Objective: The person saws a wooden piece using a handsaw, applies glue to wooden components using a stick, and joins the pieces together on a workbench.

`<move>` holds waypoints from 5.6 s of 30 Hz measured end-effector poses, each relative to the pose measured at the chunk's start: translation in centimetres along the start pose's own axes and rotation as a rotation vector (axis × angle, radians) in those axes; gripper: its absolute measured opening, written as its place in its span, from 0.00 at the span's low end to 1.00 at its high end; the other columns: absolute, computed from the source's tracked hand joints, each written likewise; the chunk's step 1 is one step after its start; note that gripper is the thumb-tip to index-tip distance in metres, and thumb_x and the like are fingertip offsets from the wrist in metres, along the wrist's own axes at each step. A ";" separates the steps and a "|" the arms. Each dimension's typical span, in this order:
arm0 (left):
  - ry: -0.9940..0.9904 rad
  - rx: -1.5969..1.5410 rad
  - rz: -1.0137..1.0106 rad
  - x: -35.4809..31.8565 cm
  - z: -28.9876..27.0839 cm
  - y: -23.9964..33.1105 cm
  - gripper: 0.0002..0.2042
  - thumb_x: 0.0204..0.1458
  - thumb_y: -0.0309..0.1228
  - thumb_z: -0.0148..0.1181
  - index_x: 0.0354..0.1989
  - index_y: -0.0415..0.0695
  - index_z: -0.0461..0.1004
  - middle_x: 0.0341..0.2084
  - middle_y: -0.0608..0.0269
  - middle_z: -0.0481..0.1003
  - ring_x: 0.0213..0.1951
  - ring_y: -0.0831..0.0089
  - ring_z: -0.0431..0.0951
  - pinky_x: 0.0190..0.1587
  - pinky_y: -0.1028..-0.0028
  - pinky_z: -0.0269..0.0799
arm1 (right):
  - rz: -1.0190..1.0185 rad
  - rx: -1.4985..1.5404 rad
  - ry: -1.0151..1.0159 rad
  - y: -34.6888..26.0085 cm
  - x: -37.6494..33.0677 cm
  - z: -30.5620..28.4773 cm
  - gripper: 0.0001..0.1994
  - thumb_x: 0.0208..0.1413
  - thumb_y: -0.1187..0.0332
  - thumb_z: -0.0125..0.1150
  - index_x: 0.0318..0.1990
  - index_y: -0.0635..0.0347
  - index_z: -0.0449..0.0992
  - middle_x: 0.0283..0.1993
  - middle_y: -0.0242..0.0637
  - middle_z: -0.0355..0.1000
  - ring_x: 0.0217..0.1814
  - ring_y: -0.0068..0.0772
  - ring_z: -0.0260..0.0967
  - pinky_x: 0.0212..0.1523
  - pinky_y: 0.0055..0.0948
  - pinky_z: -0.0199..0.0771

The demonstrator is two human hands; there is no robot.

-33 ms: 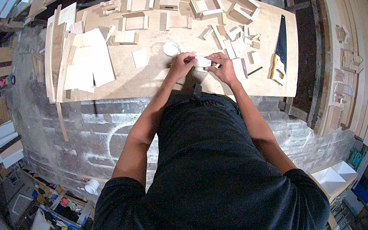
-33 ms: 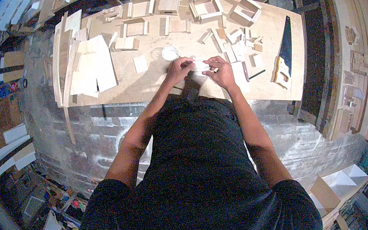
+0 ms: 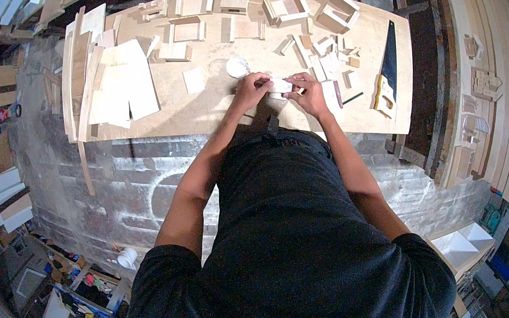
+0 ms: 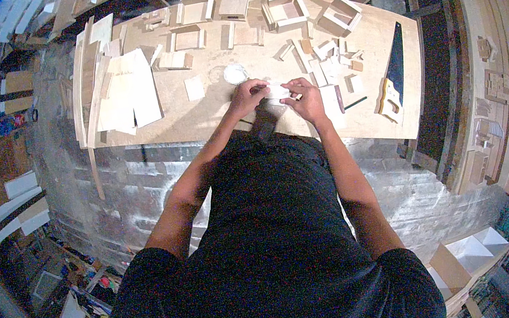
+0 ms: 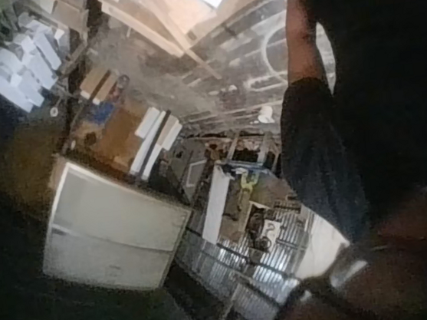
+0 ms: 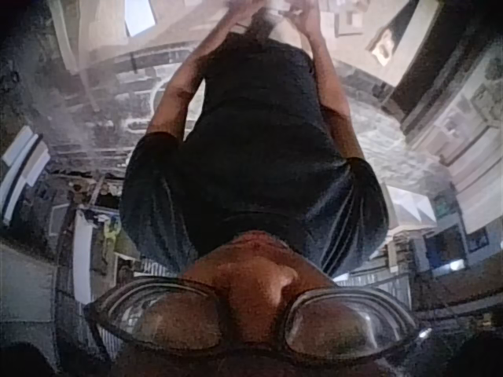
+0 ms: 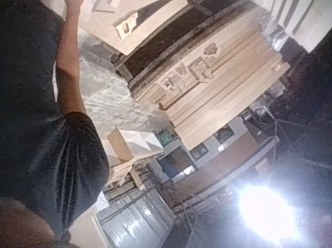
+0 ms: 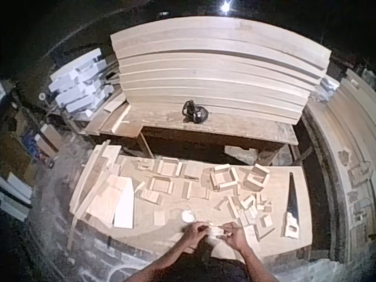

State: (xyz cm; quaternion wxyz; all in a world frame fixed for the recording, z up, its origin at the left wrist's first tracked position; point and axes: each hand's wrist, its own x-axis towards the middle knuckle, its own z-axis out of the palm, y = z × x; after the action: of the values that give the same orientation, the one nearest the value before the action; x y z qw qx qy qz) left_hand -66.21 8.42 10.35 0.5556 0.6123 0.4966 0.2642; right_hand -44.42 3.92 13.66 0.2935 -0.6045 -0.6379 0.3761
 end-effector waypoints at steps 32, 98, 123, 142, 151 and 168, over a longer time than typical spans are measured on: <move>0.048 0.024 0.093 -0.1 -0.1 -0.2 0.14 0.54 0.35 0.67 0.42 0.36 0.80 0.29 0.58 0.81 0.31 0.75 0.80 0.38 0.73 0.76 | 0.025 0.022 0.032 -0.2 -0.2 0.2 0.22 0.41 0.71 0.76 0.48 0.59 0.83 0.46 0.42 0.76 0.32 0.27 0.76 0.37 0.28 0.78; 0.006 -0.035 -0.075 0.2 0.1 0.7 0.13 0.53 0.35 0.67 0.41 0.37 0.81 0.31 0.59 0.82 0.31 0.77 0.80 0.35 0.75 0.76 | 0.261 0.345 0.038 1.9 -0.3 1.0 0.15 0.54 0.68 0.67 0.47 0.67 0.81 0.43 0.45 0.79 0.37 0.30 0.81 0.37 0.25 0.79; -0.202 0.559 0.417 1.0 0.8 4.8 0.21 0.40 0.31 0.72 0.47 0.46 0.79 0.43 0.60 0.76 0.48 0.58 0.74 0.54 0.62 0.71 | 0.132 0.152 -0.005 2.7 -0.6 1.2 0.23 0.44 0.69 0.77 0.48 0.70 0.79 0.44 0.45 0.78 0.40 0.32 0.81 0.41 0.28 0.81; -0.190 0.685 0.666 2.0 1.4 3.7 0.19 0.36 0.31 0.71 0.41 0.44 0.77 0.37 0.60 0.75 0.41 0.60 0.75 0.44 0.63 0.76 | 0.096 0.067 -0.058 1.2 -0.6 0.2 0.21 0.46 0.75 0.73 0.50 0.70 0.79 0.42 0.44 0.78 0.37 0.30 0.81 0.38 0.27 0.83; -0.230 0.665 0.639 2.1 1.1 4.2 0.19 0.36 0.31 0.70 0.41 0.42 0.77 0.36 0.59 0.75 0.42 0.59 0.76 0.43 0.64 0.77 | 0.074 0.050 -0.048 2.1 -0.7 0.4 0.23 0.46 0.74 0.73 0.51 0.71 0.77 0.43 0.45 0.79 0.38 0.31 0.81 0.38 0.27 0.84; -0.254 0.674 0.646 2.4 1.4 4.0 0.20 0.35 0.31 0.70 0.41 0.43 0.77 0.36 0.60 0.75 0.42 0.60 0.76 0.43 0.64 0.78 | 0.058 0.011 -0.047 2.2 -0.6 0.4 0.21 0.45 0.73 0.73 0.49 0.68 0.79 0.39 0.44 0.79 0.36 0.32 0.81 0.38 0.29 0.83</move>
State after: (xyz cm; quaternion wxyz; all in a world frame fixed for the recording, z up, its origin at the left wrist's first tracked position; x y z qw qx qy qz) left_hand -62.88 10.43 13.29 0.2720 0.9085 0.2672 0.1708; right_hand -43.44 3.26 11.65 0.2709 -0.6122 -0.6246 0.4022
